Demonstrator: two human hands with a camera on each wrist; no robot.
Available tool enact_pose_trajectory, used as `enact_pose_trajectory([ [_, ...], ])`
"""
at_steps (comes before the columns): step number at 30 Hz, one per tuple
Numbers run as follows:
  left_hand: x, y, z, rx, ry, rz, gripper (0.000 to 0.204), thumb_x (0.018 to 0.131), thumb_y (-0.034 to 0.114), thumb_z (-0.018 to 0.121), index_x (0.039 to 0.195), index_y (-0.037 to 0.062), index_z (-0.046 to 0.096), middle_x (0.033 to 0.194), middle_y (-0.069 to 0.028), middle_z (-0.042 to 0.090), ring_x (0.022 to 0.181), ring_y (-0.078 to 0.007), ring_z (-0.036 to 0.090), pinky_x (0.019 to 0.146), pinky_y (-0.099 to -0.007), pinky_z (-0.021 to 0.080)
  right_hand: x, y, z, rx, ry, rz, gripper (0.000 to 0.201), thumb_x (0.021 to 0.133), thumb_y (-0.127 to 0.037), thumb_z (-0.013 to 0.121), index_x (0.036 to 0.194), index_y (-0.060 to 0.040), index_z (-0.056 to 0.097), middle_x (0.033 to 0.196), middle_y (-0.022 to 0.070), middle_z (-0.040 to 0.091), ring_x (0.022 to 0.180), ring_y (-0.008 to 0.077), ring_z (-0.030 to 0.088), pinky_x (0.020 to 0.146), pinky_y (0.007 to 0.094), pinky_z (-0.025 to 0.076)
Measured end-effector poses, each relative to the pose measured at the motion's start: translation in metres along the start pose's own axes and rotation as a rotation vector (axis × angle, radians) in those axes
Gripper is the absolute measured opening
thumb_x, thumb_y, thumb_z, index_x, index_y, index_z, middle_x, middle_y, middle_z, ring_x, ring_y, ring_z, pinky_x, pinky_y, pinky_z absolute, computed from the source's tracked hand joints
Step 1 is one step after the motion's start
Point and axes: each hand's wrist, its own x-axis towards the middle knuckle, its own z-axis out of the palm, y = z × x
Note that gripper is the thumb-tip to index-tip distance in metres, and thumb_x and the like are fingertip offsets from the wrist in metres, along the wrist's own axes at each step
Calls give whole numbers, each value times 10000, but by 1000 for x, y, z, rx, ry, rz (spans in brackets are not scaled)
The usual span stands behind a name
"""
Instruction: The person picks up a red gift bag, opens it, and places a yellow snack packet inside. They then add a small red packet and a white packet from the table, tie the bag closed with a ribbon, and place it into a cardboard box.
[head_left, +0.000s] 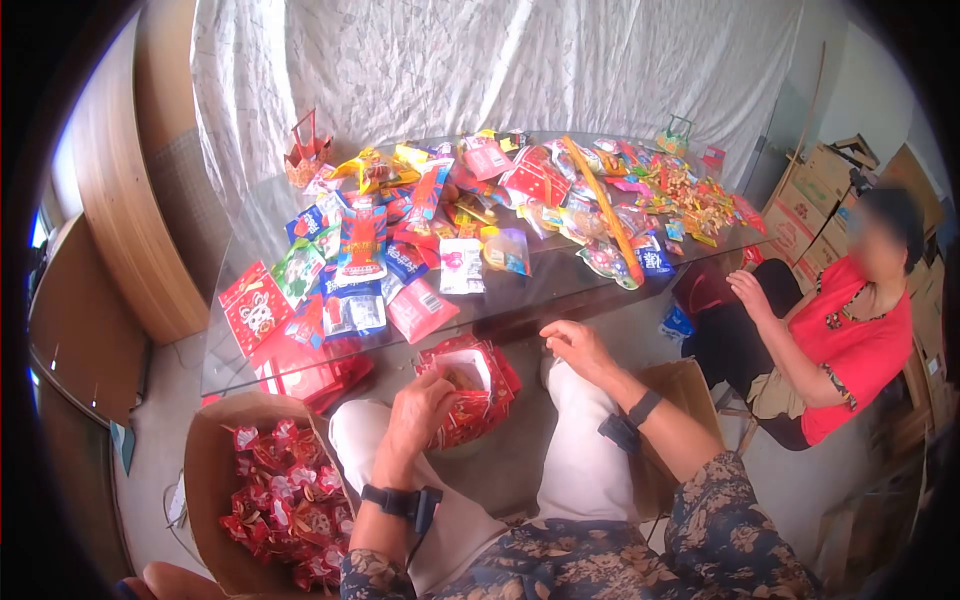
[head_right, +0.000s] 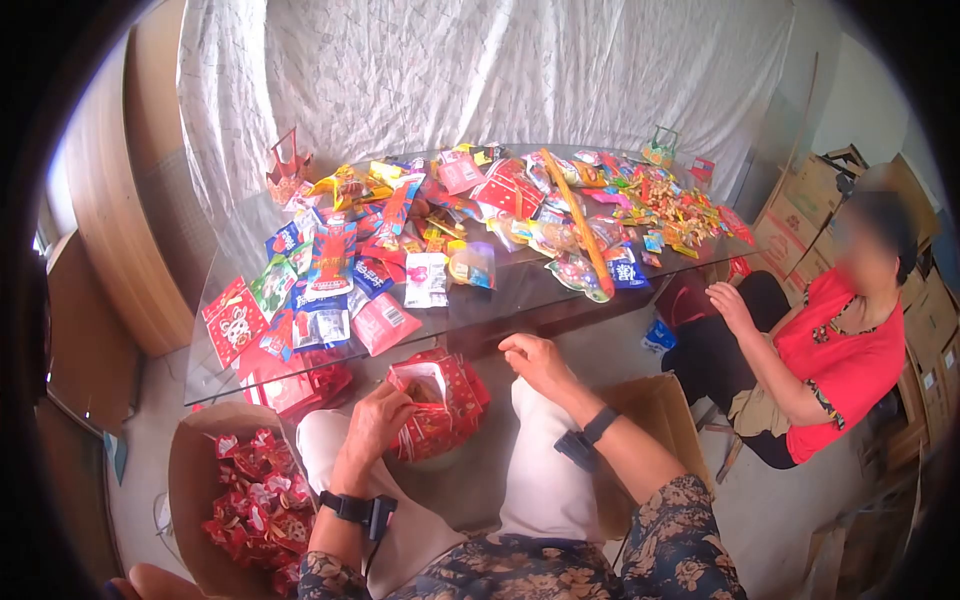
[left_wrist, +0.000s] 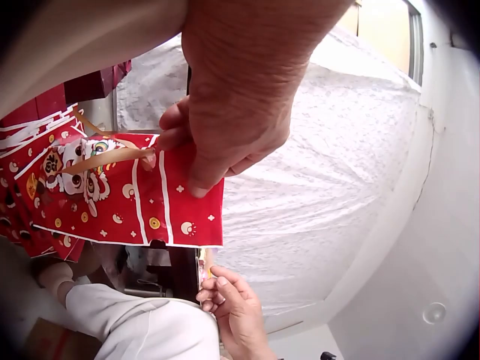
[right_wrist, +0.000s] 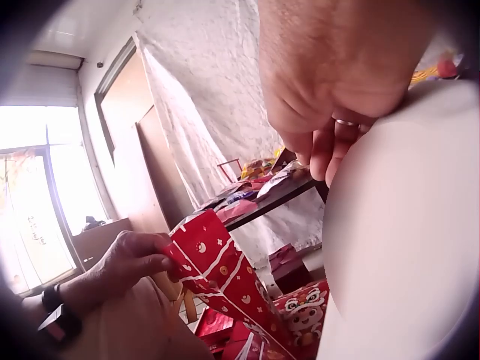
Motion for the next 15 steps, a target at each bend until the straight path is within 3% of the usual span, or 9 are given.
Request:
enact_pose_trajectory([
  [2,3,1,1,-9,-20,-5,75,817,89,719,852,44,670,858,-130,623,812,-350,649,715,-431,533,9,12,6,-65,74,-168,168,883,-52,635,1045,-45,683,940,90,676,774,195,661,714,320,541],
  [5,6,2,2,-23,-50,-18,76,813,84,724,856,47,673,857,-131,621,813,-351,648,707,-429,530,34,5,6,-136,68,-154,250,875,-70,652,1124,-77,658,1065,96,661,920,256,665,799,365,540],
  [8,9,3,3,-30,-70,-28,75,809,71,727,870,57,686,848,-131,614,804,-348,646,700,-423,529,70,0,11,-308,163,-295,365,842,-59,684,1201,-44,618,1183,124,639,1082,312,634,914,389,523],
  [11,11,7,0,-39,-82,-35,95,811,65,727,903,66,705,854,-130,619,799,-345,649,704,-416,532,106,2,18,-391,194,-351,503,820,-68,706,1299,-73,555,1289,129,591,1196,352,568,983,426,490],
  [15,14,12,-5,-51,-104,-42,133,820,68,720,952,71,719,889,-125,646,822,-341,660,719,-413,536,138,9,29,-474,213,-342,514,804,-73,715,1286,-52,537,1298,150,579,1235,356,538,992,447,477],
])
